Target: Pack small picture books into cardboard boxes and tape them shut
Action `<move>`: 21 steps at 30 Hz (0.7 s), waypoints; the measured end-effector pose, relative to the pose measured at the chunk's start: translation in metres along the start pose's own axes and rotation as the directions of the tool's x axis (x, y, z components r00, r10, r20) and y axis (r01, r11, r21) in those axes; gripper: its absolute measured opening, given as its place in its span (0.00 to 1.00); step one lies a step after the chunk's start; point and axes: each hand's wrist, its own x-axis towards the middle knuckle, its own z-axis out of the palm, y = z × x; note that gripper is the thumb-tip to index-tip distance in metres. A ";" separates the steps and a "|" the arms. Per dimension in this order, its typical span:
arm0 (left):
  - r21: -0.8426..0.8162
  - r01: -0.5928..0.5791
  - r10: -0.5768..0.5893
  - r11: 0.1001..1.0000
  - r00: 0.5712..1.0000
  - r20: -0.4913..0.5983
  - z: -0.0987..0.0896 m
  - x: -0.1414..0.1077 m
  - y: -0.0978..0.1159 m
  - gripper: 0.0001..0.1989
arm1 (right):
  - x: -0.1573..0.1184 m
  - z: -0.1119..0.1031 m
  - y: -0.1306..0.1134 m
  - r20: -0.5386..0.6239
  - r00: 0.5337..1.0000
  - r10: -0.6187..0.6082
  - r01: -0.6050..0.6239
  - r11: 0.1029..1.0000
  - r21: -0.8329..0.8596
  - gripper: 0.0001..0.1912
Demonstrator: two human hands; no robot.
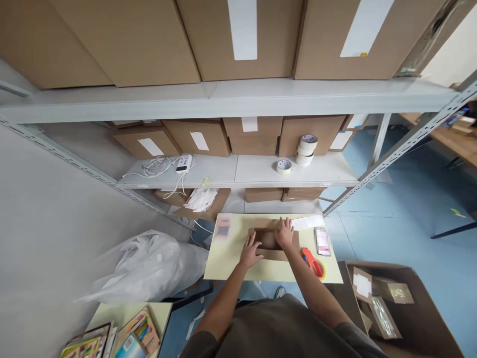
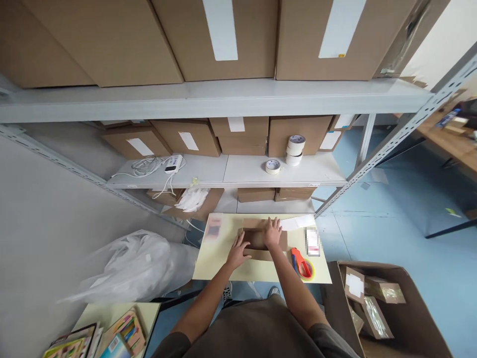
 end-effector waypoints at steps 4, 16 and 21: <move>-0.100 -0.020 0.012 0.995 0.997 -0.077 -0.014 -0.001 -0.020 0.36 | -0.022 0.018 -0.052 -0.068 0.973 -0.220 0.223 0.973 0.052 0.37; -0.205 0.231 -0.258 0.951 0.959 -0.119 -0.084 0.027 -0.178 0.30 | -0.004 0.122 -0.206 0.273 0.937 -0.218 0.200 0.976 0.090 0.32; -0.226 0.401 -0.419 0.888 0.907 -0.034 -0.085 0.043 -0.237 0.36 | 0.013 0.179 -0.222 0.396 0.916 -0.073 0.086 0.996 -0.015 0.33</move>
